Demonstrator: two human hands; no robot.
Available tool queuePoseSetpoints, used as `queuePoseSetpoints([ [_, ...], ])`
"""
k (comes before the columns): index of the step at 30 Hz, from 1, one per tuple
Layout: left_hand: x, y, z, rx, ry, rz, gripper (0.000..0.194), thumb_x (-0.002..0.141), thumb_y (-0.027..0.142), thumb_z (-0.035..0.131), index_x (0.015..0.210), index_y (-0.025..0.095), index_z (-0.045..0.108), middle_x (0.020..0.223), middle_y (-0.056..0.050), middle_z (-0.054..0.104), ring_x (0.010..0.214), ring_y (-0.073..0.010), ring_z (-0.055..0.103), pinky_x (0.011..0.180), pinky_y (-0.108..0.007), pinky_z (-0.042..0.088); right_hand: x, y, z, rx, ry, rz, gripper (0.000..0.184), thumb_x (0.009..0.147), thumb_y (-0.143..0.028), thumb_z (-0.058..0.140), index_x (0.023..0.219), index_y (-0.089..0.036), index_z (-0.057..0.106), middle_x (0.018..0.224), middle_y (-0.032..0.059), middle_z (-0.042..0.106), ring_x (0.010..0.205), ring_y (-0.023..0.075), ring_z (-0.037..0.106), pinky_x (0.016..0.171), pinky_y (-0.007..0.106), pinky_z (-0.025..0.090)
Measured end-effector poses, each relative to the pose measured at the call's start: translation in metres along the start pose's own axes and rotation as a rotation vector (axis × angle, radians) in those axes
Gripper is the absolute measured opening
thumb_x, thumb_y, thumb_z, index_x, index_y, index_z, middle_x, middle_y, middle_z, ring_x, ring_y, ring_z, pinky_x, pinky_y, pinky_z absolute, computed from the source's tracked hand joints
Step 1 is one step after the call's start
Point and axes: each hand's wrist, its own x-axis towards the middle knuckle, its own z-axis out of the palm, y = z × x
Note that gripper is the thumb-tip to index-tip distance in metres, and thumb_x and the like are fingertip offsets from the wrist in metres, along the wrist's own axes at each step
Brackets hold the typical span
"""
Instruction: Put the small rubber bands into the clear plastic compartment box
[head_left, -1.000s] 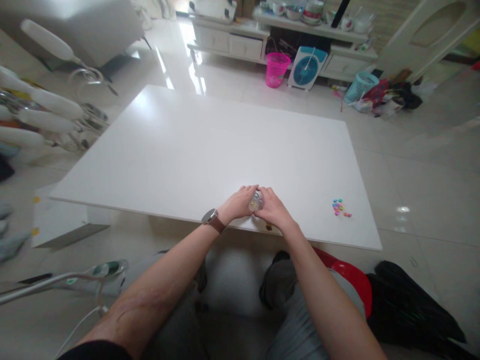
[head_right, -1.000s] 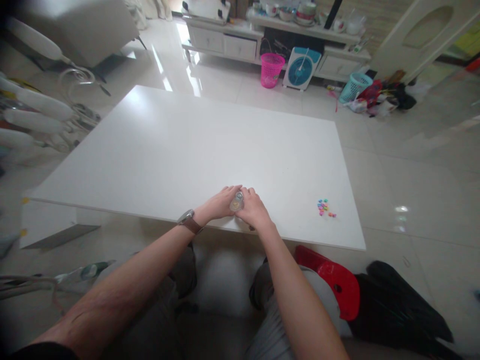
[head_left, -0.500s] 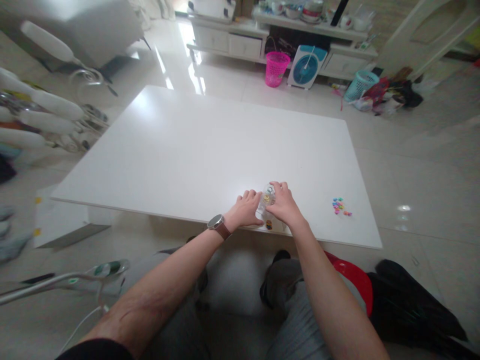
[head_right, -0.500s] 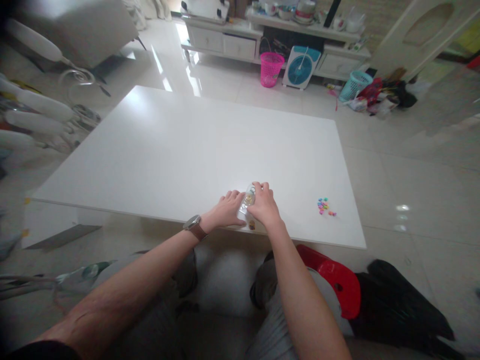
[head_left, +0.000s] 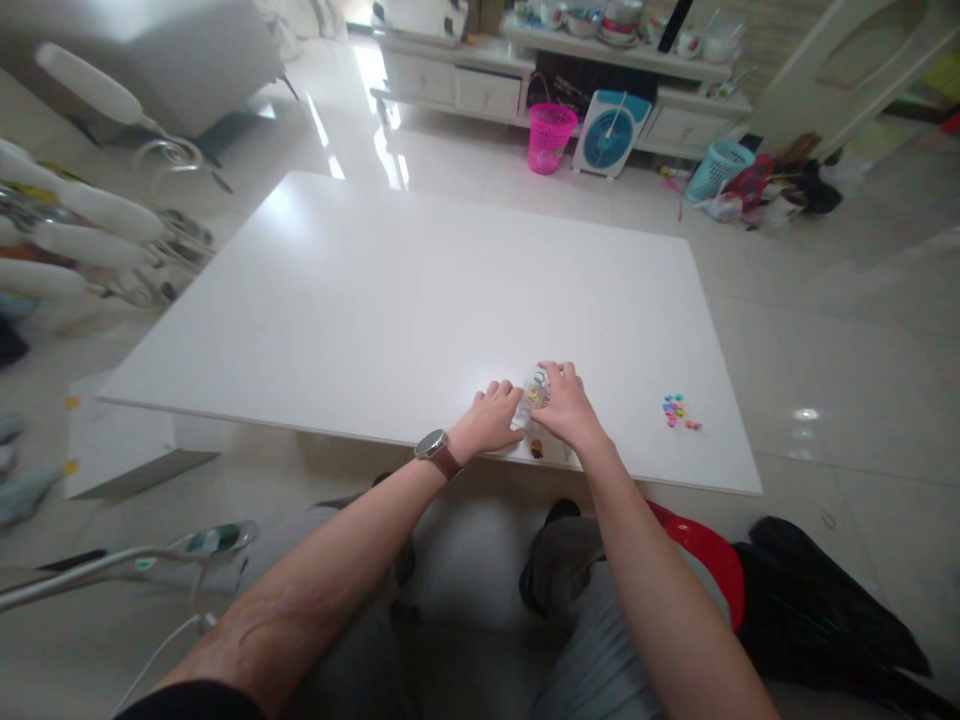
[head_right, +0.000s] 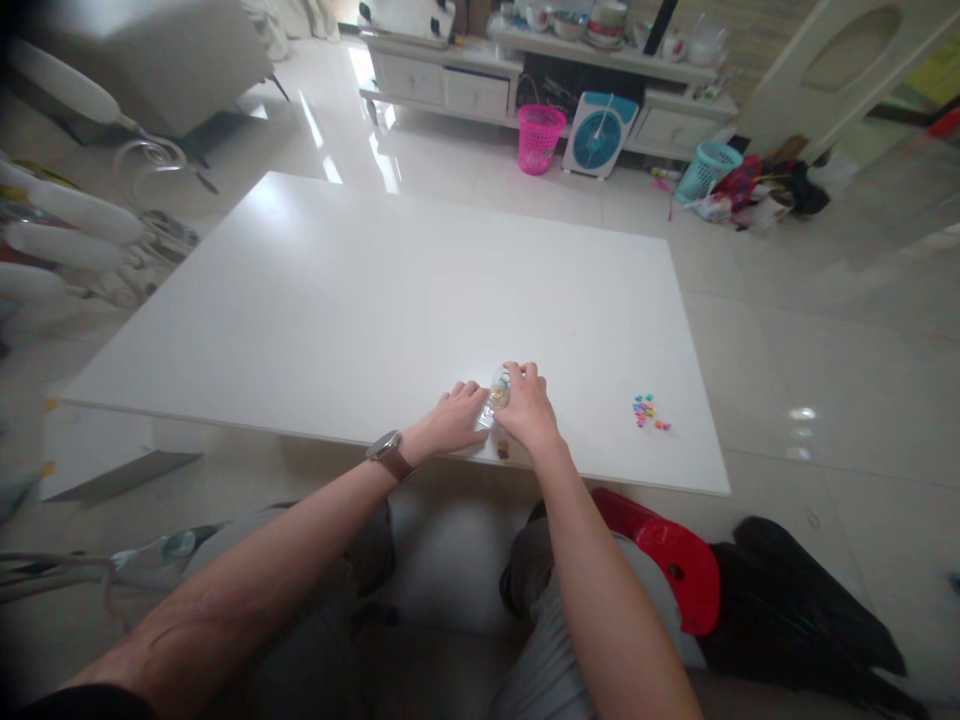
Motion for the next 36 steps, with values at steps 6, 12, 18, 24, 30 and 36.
queuePoseSetpoints([
  [6,-0.002,-0.001,0.001,-0.021,-0.039,0.085,0.070,0.074,0.048,0.080,0.131,0.021,0.050,0.134,-0.016,0.051,0.121,-0.0356,0.048,0.096,-0.051,0.048,0.000,0.001,-0.002,0.019,0.062,0.009,0.068,0.072,-0.014,0.063,0.137,-0.024,0.048,0.132,0.0121,0.044,0.115,0.0329,0.051,0.101,0.048,0.048],
  [12,-0.002,-0.003,0.002,-0.022,-0.032,0.085,0.053,0.080,0.032,0.077,0.128,0.026,0.055,0.138,-0.013,0.050,0.122,-0.0335,0.047,0.097,-0.049,0.047,0.001,0.003,-0.002,0.038,0.072,0.004,0.067,0.073,-0.017,0.065,0.137,-0.024,0.048,0.132,0.0128,0.045,0.115,0.0344,0.051,0.101,0.050,0.048],
  [18,0.000,-0.012,-0.004,0.009,0.001,0.066,0.024,0.082,0.029,0.073,0.102,0.022,0.063,0.127,-0.012,0.054,0.116,-0.0317,0.050,0.091,-0.047,0.049,0.001,0.009,-0.007,0.016,0.080,0.034,0.071,0.070,-0.014,0.064,0.139,-0.022,0.047,0.133,0.0135,0.045,0.117,0.0348,0.051,0.101,0.049,0.049],
  [24,0.001,-0.020,-0.012,0.008,0.036,0.027,0.035,0.074,0.036,0.081,0.098,0.020,0.060,0.132,-0.014,0.055,0.116,-0.0325,0.052,0.089,-0.046,0.049,0.000,0.007,-0.008,-0.022,0.050,0.051,0.069,0.072,-0.014,0.064,0.139,-0.023,0.047,0.133,0.0136,0.046,0.115,0.0338,0.053,0.102,0.047,0.049],
  [30,0.003,-0.018,-0.008,-0.057,0.030,0.145,0.042,0.079,0.023,0.076,0.116,0.025,0.056,0.125,-0.008,0.063,0.117,-0.0287,0.054,0.092,-0.043,0.046,0.000,0.010,-0.005,-0.082,0.020,0.071,0.068,0.076,-0.014,0.061,0.141,-0.025,0.045,0.134,0.0139,0.048,0.114,0.0348,0.054,0.100,0.049,0.050],
  [36,0.006,-0.050,-0.030,-0.137,0.117,-0.066,0.053,0.076,0.032,0.078,0.123,0.020,0.057,0.115,-0.014,0.066,0.114,-0.0337,0.056,0.095,-0.046,0.046,-0.002,0.014,-0.001,-0.132,0.011,0.058,0.069,0.074,-0.010,0.062,0.139,-0.028,0.046,0.132,0.0134,0.051,0.111,0.0333,0.056,0.096,0.048,0.051],
])
